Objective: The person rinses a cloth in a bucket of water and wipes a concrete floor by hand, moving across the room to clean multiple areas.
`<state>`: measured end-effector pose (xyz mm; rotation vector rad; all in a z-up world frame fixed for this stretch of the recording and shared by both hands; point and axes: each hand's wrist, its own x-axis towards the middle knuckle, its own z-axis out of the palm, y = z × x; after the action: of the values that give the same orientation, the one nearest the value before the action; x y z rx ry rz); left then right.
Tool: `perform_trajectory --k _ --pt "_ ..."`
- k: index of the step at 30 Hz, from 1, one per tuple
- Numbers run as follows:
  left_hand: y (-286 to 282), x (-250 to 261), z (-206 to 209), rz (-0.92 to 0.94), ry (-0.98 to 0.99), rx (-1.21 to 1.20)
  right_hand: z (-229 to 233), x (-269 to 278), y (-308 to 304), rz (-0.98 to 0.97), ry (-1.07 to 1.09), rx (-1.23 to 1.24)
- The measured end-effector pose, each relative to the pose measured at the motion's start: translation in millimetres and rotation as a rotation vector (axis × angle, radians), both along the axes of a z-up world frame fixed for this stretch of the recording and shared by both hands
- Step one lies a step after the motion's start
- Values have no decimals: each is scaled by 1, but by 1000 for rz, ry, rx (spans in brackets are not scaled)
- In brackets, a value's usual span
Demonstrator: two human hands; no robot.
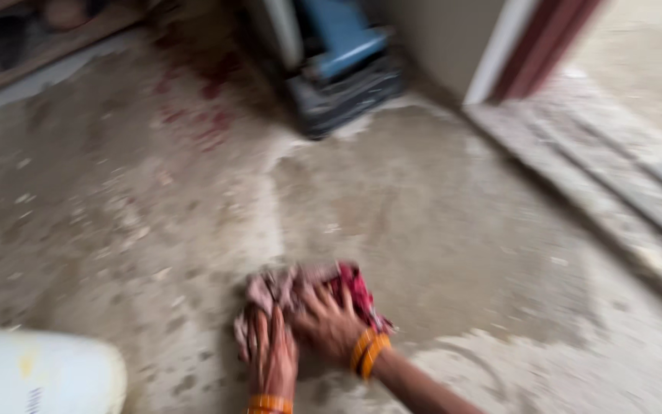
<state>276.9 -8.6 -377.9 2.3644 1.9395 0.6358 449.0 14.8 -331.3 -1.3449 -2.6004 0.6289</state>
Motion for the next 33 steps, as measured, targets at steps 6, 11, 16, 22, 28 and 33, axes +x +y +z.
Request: perform_trajectory --k 6,11,16,22,28,33 --pt "242 -88 -14 65 -8 -41 -42 -111 226 -172 -216 98" --pt "311 -136 -16 115 -21 -157 -27 -143 297 -291 -146 -16" --pt "253 -131 2 187 -83 -208 -30 -144 266 -174 -217 71" --pt "48 -125 43 205 -221 225 -33 -150 102 136 -17 291" --pt "-92 2 53 131 -164 -39 14 -6 -66 11 173 59" --pt "-67 221 28 -318 -292 -244 11 210 -121 -487 25 209"
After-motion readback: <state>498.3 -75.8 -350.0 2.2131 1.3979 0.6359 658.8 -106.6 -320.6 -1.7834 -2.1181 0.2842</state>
